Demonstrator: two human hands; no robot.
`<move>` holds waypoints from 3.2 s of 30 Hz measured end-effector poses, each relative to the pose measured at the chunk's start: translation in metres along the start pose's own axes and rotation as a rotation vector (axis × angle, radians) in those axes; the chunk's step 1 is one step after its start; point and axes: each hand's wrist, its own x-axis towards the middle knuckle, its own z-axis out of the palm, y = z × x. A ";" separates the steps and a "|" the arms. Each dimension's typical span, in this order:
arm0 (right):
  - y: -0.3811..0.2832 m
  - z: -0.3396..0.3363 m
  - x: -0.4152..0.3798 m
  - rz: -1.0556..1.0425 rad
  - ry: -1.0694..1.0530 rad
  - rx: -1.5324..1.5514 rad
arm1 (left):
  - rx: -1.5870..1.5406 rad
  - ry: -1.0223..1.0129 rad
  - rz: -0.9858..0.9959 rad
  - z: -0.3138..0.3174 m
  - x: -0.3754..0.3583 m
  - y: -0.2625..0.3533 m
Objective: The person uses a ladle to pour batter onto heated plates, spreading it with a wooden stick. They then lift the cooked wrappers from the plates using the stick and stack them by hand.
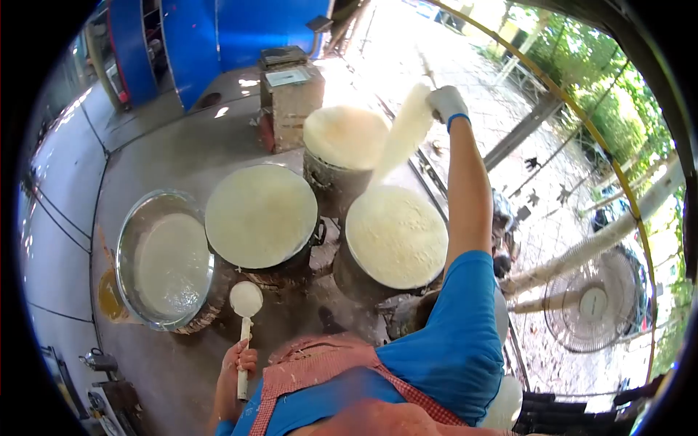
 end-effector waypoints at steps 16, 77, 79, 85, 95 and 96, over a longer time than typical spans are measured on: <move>0.170 0.387 0.076 0.748 0.163 1.194 | -0.187 -0.361 0.445 0.063 0.041 -0.060; -0.293 0.295 -0.485 -0.349 -0.848 1.222 | 1.395 0.120 1.557 0.206 -0.364 0.129; -0.251 0.344 -0.510 -0.206 -0.865 0.953 | 1.201 0.078 1.142 0.157 -0.334 0.176; -0.135 0.281 -0.552 -0.108 -0.736 0.460 | 0.975 -0.012 0.535 0.124 -0.282 0.189; 0.046 0.175 -0.652 0.360 -0.629 0.542 | 0.689 0.040 -0.404 0.113 -0.042 0.107; 0.077 0.161 -0.673 0.411 -0.645 0.500 | 0.537 0.049 -0.434 0.101 -0.018 0.080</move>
